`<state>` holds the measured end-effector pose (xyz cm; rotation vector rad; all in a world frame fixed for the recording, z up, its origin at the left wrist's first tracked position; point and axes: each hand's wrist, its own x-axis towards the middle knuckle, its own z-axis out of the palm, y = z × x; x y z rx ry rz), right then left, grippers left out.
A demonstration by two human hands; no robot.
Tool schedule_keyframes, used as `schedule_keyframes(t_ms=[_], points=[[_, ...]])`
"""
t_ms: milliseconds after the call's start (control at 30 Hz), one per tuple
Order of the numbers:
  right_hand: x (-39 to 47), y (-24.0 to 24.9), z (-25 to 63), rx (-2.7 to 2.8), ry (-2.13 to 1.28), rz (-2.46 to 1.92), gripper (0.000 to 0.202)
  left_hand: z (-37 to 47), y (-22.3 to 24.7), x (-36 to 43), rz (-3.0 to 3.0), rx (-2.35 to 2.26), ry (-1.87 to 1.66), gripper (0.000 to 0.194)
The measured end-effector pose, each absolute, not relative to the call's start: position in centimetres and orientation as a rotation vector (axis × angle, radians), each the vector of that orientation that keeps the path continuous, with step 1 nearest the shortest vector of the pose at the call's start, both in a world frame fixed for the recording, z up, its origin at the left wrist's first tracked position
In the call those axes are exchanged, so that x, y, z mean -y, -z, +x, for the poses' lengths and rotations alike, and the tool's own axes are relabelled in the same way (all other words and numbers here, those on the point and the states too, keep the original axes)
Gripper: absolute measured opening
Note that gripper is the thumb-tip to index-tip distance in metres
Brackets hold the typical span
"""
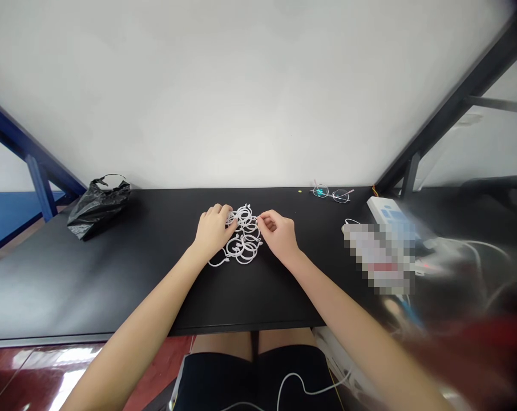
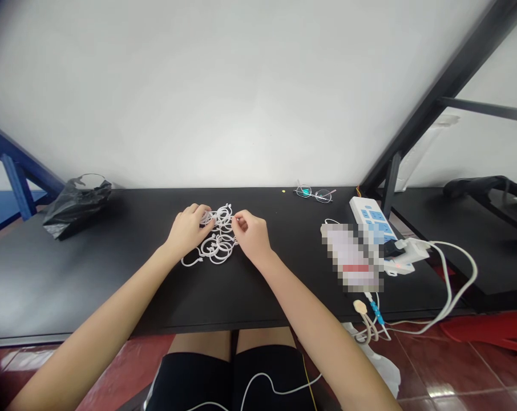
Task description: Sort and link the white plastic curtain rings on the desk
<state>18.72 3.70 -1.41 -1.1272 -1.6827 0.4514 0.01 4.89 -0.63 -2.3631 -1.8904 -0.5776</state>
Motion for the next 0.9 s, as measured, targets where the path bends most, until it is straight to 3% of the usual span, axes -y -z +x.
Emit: schedule_keyframes(t_ms=[700, 900], points=[[-3.87, 1.4, 18.86, 1.64, -0.211, -1.057, 0.011, -0.02, 0.42, -4.93, -2.376, 1.933, 0.572, 0.026], [-4.09, 1.47, 18.98, 1.684, -0.174, -1.037, 0.023, -0.08, 0.4, -4.84, -2.361, 1.926, 0.545, 0.026]])
